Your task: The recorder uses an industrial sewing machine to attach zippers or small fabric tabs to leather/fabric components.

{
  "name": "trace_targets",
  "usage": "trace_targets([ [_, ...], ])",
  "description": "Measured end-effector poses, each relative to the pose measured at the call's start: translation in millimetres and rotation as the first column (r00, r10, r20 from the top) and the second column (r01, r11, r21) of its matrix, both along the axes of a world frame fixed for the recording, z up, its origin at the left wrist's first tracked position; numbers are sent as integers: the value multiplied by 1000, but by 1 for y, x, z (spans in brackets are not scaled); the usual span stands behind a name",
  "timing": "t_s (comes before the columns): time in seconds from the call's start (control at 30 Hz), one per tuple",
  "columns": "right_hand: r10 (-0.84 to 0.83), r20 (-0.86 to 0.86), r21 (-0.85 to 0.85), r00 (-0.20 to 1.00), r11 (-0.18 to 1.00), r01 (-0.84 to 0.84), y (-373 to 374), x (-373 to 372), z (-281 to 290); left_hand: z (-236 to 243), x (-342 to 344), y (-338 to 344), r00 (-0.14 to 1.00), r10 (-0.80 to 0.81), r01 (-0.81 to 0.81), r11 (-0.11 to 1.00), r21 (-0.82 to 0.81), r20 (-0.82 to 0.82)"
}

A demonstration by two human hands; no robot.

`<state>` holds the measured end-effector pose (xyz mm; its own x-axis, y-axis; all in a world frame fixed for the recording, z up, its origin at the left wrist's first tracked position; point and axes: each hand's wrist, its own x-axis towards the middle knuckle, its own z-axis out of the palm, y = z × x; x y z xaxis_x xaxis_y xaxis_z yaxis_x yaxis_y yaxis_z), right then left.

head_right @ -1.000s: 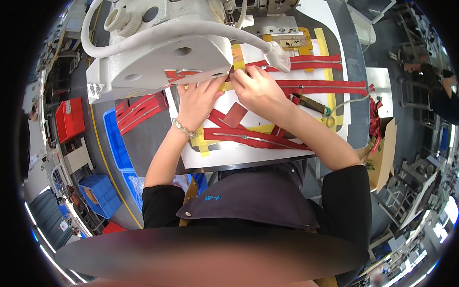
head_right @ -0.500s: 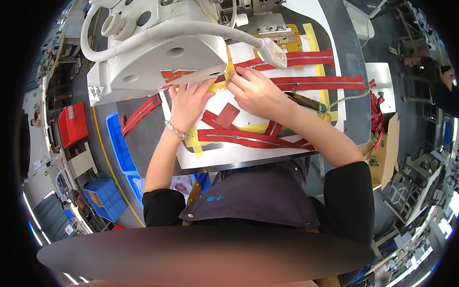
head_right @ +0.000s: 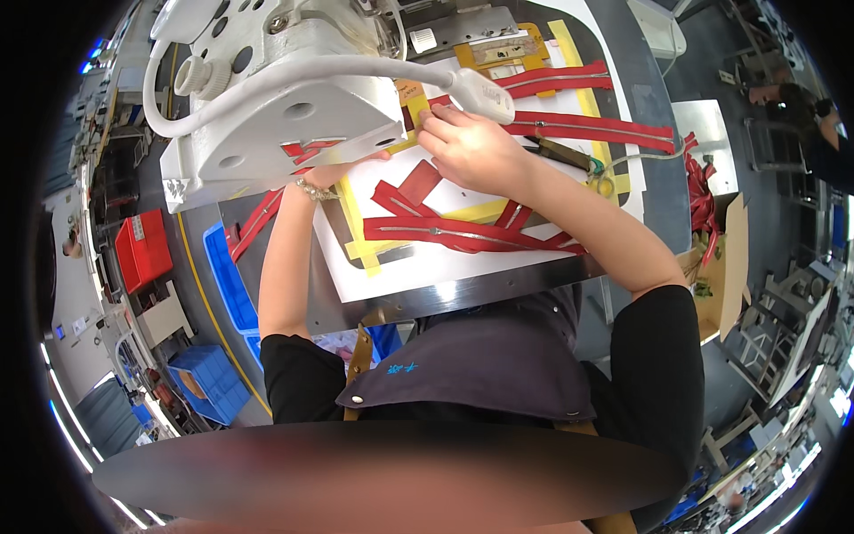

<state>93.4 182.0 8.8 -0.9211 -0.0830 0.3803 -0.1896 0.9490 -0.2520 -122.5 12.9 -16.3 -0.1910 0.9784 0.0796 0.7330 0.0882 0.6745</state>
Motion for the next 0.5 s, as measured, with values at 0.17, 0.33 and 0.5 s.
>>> trace_targets([
  [0.17,-15,12,-22,1000,1000,16,0,-2,0,16,0,5,997,54,-45,987,-154,54],
  [0.33,-1,64,-68,998,998,5,0,-1,-4,-3,-7,0,996,72,-67,993,-94,50],
  [0.5,-3,16,-10,1000,1000,4,1,-3,-4,-9,-6,-4,955,33,-7,996,-91,294],
])
